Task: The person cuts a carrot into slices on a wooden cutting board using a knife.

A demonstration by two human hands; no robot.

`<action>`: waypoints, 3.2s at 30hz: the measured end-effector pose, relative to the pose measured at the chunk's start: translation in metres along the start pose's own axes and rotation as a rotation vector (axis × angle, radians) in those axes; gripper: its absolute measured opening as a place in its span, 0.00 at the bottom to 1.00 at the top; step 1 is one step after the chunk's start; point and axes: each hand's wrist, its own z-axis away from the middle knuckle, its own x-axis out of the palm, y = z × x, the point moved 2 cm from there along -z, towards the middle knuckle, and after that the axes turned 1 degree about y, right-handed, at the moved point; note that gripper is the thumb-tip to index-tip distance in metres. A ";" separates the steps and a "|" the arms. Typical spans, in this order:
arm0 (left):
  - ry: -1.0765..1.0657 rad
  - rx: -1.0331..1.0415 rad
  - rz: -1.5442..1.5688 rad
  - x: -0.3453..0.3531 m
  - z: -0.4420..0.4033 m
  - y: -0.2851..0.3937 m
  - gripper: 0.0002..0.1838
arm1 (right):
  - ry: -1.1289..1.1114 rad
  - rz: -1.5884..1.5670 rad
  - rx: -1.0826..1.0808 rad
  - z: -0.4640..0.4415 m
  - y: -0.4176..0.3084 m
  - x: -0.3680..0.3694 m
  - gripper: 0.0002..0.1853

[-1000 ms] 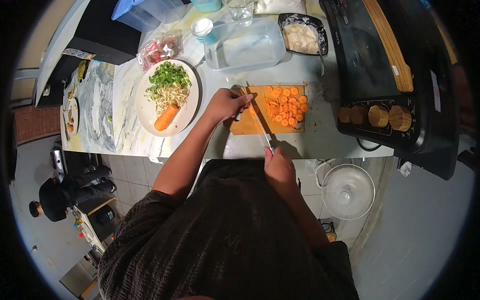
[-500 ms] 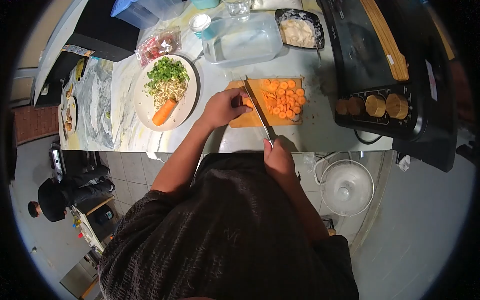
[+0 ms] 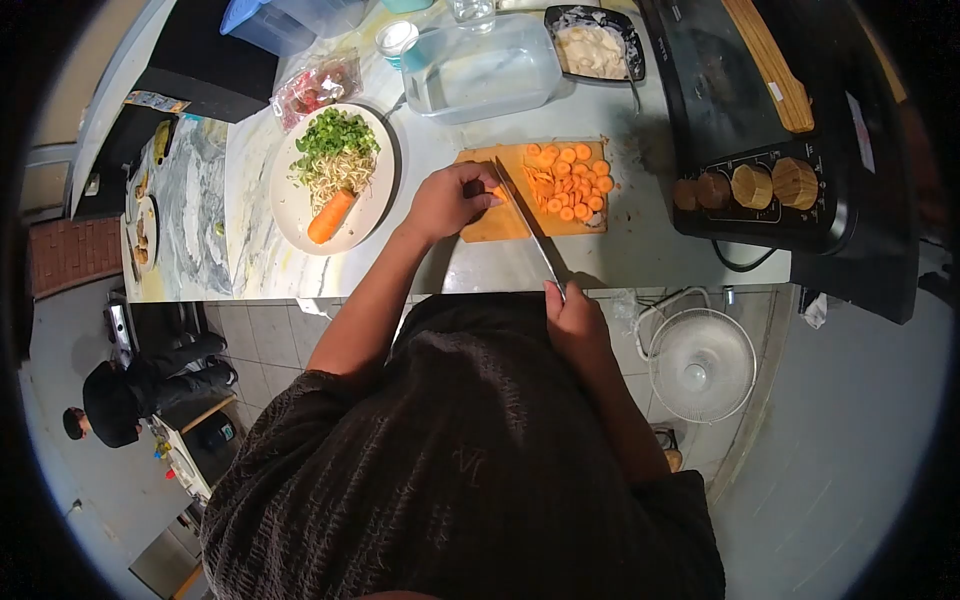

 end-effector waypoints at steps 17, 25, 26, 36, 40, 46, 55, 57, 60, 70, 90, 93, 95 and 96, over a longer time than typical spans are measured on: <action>0.041 0.195 -0.007 0.004 -0.003 0.011 0.11 | 0.154 -0.092 -0.127 -0.015 0.008 -0.013 0.20; 0.094 0.181 -0.166 0.009 -0.001 0.017 0.14 | 0.148 -0.102 -0.132 -0.016 0.010 -0.009 0.21; 0.098 0.056 -0.154 0.009 -0.001 0.016 0.15 | 0.140 -0.103 -0.138 -0.016 0.009 -0.007 0.21; 0.073 -0.214 -0.159 0.006 -0.002 0.026 0.16 | 0.080 -0.069 -0.121 -0.025 0.001 0.008 0.23; -0.059 -0.333 0.101 0.006 -0.003 0.035 0.16 | 0.088 -0.107 -0.118 -0.029 -0.003 0.011 0.21; -0.086 -0.339 0.336 0.027 -0.011 0.011 0.15 | 0.058 -0.093 -0.196 -0.036 -0.008 0.019 0.21; -0.086 -0.422 0.402 0.026 -0.015 0.011 0.15 | 0.067 -0.070 -0.203 -0.034 -0.008 0.020 0.21; -0.097 -0.444 0.367 0.025 -0.016 0.014 0.15 | 0.051 -0.080 -0.176 -0.033 -0.009 0.020 0.21; -0.108 -0.466 0.334 0.020 -0.018 0.019 0.15 | 0.079 -0.064 -0.180 -0.029 -0.016 0.014 0.22; -0.131 -0.496 0.338 0.021 -0.024 0.015 0.15 | 0.128 -0.091 -0.199 -0.027 -0.024 0.020 0.22; -0.162 -0.477 0.342 0.019 -0.024 0.016 0.14 | 0.066 -0.031 -0.162 -0.026 -0.032 0.017 0.23; -0.158 -0.467 0.327 0.017 -0.022 0.020 0.13 | 0.055 -0.029 -0.124 -0.025 -0.034 0.014 0.23; -0.156 -0.465 0.332 0.018 -0.023 0.017 0.15 | 0.052 -0.030 -0.117 -0.026 -0.032 0.016 0.24; -0.152 -0.464 0.338 0.019 -0.023 0.016 0.16 | 0.049 -0.029 -0.112 -0.026 -0.031 0.016 0.24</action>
